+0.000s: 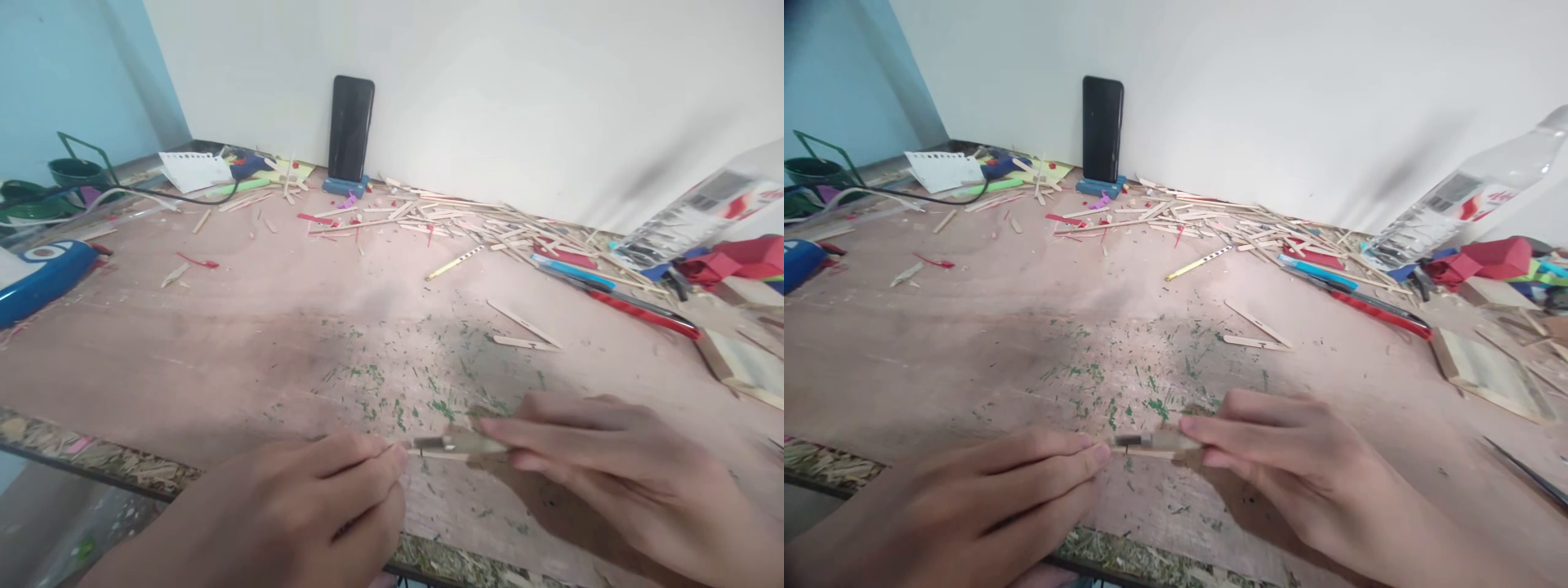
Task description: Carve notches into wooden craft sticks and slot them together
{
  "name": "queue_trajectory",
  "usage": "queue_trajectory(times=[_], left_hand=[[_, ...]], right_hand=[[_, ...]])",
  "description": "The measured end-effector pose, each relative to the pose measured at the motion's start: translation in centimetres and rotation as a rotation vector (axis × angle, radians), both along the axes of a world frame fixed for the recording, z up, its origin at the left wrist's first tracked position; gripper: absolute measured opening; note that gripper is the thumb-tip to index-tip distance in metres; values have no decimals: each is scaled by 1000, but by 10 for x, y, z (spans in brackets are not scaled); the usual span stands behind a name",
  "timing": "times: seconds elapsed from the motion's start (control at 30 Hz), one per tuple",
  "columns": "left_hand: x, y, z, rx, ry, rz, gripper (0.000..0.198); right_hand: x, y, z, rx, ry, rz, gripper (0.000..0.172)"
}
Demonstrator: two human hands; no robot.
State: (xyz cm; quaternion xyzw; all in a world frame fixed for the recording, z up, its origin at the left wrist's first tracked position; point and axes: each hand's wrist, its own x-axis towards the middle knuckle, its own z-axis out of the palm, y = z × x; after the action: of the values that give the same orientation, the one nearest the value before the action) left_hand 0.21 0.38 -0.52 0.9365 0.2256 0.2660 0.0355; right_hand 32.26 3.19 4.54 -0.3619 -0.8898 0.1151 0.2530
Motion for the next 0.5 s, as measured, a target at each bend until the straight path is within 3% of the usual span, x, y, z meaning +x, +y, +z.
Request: queue_trajectory(times=[0.13, 0.23, 0.37, 0.5], left_hand=[[0, 0, -1, -7, -14, -5, 27], [0, 0, -1, 6, -6, -9, 27], [0, 0, 0, 49, 6, -21, 26], [0, 2, -1, 62, 18, -13, 27]], right_hand=[[8, 2, 7, 50, 72, -149, 40], [10, 2, 8, 3, 24, -66, 43], [8, 2, 2, -100, -90, 66, 34], [6, 2, -4, -148, -88, 59, 29]])
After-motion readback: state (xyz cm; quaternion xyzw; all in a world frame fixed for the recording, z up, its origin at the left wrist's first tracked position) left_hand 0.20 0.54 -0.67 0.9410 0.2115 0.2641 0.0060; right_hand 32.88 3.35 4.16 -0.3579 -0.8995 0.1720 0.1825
